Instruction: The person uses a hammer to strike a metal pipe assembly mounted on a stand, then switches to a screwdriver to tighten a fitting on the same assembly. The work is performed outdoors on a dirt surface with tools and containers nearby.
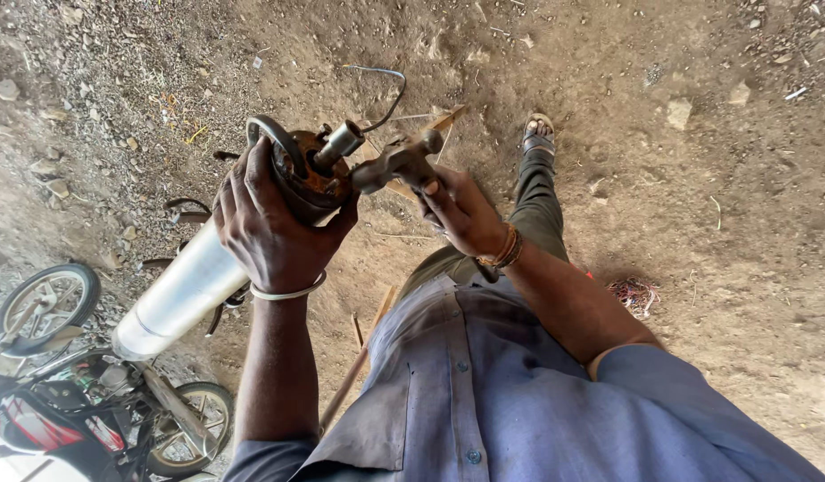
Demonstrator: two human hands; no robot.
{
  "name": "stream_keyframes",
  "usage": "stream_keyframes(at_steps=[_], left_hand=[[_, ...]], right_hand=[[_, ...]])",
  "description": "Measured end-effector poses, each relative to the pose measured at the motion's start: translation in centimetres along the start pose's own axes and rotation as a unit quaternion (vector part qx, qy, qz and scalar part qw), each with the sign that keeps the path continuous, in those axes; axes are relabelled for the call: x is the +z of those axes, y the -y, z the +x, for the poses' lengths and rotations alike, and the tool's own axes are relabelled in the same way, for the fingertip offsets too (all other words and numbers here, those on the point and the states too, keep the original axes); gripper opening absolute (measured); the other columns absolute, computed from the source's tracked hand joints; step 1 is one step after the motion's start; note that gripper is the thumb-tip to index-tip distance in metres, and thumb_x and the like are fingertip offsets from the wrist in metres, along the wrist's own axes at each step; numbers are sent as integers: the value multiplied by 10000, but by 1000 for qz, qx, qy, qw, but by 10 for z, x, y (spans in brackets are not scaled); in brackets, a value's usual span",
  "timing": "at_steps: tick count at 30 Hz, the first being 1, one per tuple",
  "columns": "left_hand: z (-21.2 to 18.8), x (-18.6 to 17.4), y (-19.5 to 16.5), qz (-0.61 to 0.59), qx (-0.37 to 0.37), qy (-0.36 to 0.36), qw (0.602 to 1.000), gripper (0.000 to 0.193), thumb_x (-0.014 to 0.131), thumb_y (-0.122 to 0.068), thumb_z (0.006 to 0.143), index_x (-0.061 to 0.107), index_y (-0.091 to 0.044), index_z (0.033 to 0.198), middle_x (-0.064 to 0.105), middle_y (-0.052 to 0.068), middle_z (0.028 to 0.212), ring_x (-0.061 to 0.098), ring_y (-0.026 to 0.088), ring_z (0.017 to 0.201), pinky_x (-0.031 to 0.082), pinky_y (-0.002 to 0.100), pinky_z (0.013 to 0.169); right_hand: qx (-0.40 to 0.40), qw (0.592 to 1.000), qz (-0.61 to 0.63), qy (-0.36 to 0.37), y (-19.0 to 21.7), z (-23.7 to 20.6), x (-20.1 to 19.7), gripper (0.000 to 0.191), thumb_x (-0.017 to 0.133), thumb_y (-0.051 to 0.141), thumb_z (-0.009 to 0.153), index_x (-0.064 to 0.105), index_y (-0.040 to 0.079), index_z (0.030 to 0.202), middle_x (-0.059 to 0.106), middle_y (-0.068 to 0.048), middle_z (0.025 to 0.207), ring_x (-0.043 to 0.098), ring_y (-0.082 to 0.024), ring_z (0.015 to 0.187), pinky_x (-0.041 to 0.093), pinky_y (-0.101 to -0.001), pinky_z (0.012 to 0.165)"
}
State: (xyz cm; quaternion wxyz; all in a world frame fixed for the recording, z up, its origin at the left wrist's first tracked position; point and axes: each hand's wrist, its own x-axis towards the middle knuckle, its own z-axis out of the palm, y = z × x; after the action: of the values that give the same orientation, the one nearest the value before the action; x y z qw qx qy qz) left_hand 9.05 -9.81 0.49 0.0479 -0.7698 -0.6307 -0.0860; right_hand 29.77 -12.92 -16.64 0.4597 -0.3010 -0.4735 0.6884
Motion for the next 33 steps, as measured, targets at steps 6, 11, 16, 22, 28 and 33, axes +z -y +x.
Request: stream_keyframes(at_steps=[6, 11, 16, 22, 28, 33], left_hand=[[-2, -3, 5, -12, 7, -1, 1000, 971, 910, -557, 813, 437, -59, 1500, 622, 194, 1287, 633, 380, 1141, 480, 533, 1014], [-2, -3, 8, -9, -13, 10, 1000, 1037, 910, -548, 677, 453, -51, 1464, 623, 190, 1270, 629, 393, 1131, 469, 549, 1022], [-3, -2, 8, -3, 1, -15, 1000, 952, 914, -537, 810, 446, -49, 1479, 606, 190, 1347, 628, 380, 1194, 467, 542, 1058], [0, -3, 8, -4, -6, -3, 1000, 969, 902, -560, 773, 466, -35, 1462, 608, 199, 1344, 629, 383, 1179, 473, 543, 1035], [-1, -4, 8, 2, -1, -2, 1000, 1043, 910, -615, 705, 469, -31, 1450, 610, 207, 1344, 621, 391, 1185, 465, 545, 1022], [0, -4, 8, -7, -1, -8, 1000, 988, 924, -573, 789, 462, -33, 1476, 604, 183, 1371, 619, 376, 1223, 464, 534, 1070]], right_hand=[[11, 999, 38, -13, 21, -2, 8, 602, 417, 617, 1094, 526, 30, 1022, 492, 10, 737, 444, -63, 569, 386, -251, 501], [35, 999, -25, -8, 28, 0, 15, 595, 403, 611, 1085, 551, 43, 987, 493, 31, 678, 464, -54, 536, 395, -247, 470], [37, 999, -5, -33, 32, 2, 18, 569, 420, 571, 1094, 559, 26, 1006, 479, 16, 687, 414, -63, 522, 357, -249, 449], [14, 996, -82, -26, 29, -1, 17, 587, 373, 569, 1124, 549, 38, 949, 499, 18, 671, 472, -55, 536, 446, -234, 478], [27, 991, -124, -28, 24, -2, 17, 628, 330, 610, 1087, 565, 48, 937, 485, 22, 621, 443, -72, 479, 374, -252, 425], [33, 995, -86, -25, 28, 0, 20, 614, 336, 611, 1082, 549, 48, 960, 493, 19, 655, 463, -67, 500, 408, -241, 433]])
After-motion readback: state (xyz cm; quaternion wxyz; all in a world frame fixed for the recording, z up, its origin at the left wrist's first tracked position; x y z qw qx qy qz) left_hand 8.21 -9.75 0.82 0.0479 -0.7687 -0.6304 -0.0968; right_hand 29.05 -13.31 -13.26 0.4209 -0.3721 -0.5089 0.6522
